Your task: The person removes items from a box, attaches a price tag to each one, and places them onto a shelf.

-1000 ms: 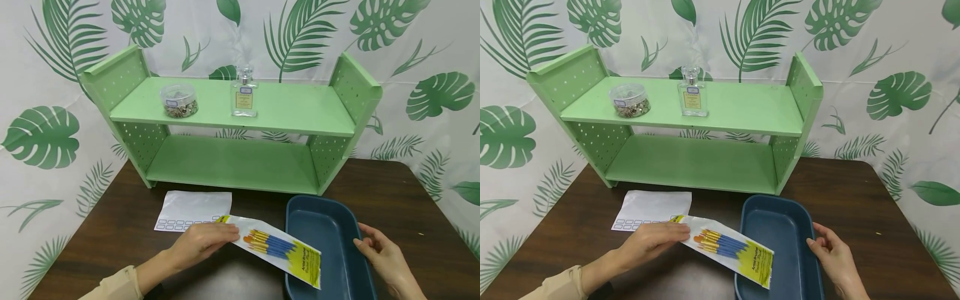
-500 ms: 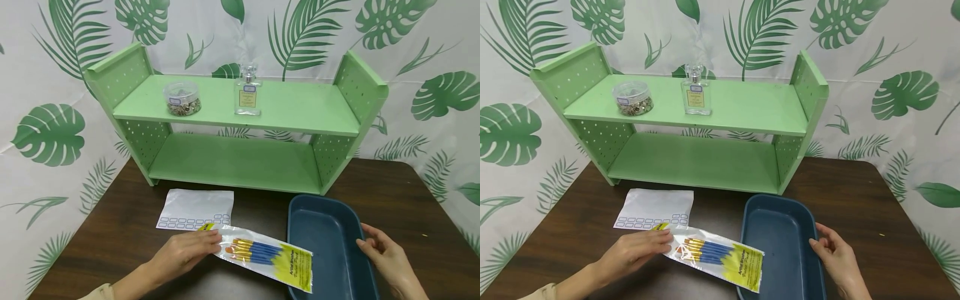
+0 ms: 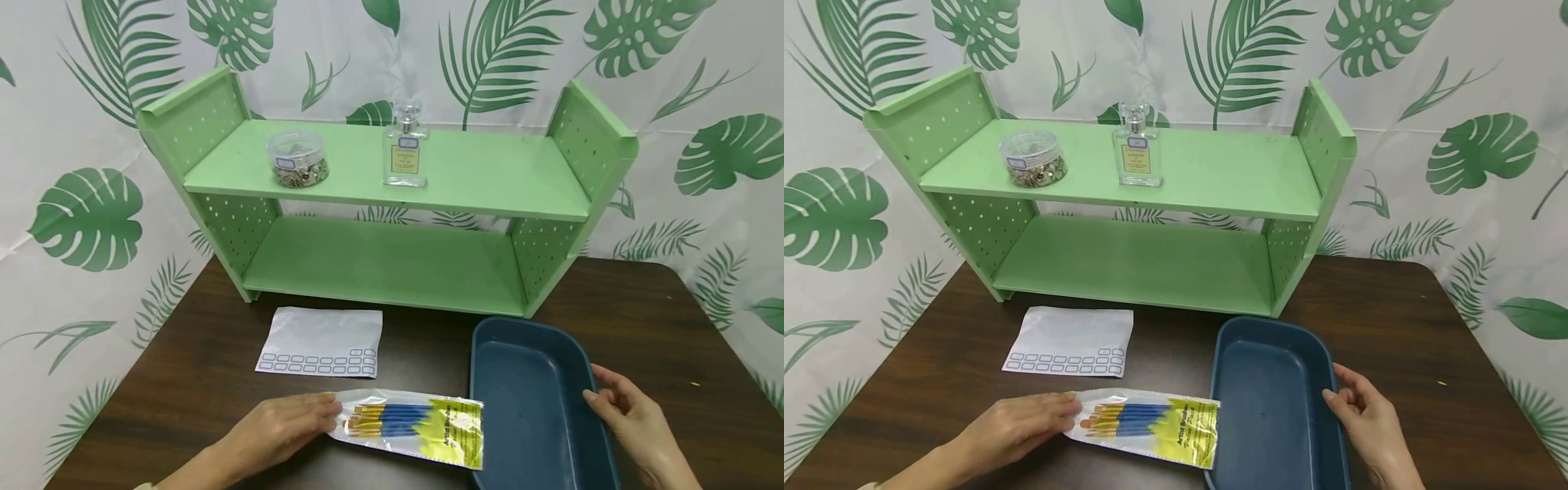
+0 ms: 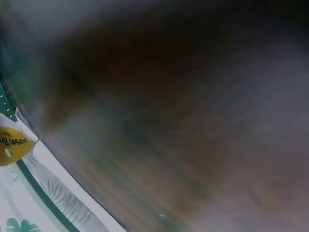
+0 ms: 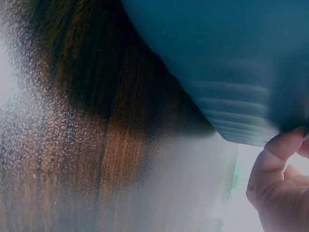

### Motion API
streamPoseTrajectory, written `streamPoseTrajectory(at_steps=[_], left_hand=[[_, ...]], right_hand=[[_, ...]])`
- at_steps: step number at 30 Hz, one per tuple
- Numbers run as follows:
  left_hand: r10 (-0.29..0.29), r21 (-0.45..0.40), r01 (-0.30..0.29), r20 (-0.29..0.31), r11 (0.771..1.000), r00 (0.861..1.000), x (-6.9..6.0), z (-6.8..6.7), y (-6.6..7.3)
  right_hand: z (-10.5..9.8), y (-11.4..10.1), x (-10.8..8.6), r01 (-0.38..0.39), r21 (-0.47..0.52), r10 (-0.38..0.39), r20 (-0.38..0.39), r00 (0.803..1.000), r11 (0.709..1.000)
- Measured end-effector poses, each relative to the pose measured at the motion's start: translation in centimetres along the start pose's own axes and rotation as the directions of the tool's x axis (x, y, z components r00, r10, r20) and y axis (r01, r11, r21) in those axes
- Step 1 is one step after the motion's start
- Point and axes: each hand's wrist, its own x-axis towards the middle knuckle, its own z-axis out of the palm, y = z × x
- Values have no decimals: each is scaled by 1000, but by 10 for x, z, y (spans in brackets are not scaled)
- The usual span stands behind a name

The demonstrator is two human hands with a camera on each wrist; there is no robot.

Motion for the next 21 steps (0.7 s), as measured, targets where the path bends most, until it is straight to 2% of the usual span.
streamPoseTrajectory(at_steps=[3, 7, 13, 21], left_hand=[[-10, 7, 10, 48, 1000, 999, -6, -1, 2], [3, 36, -6, 72, 999, 997, -12, -3, 3], [-33, 46, 26, 148, 999, 988, -22, -7, 4], [-99, -2, 104, 279, 995, 955, -29, -14, 5]], right_hand=[[0, 1, 1, -1, 0, 1, 4, 1000, 1000], [0, 2, 1, 7, 1, -7, 1, 1000, 1000], [0, 1, 1, -1, 0, 1, 4, 1000, 1000], [0, 3, 1, -7, -4, 7, -2, 1000, 1000]])
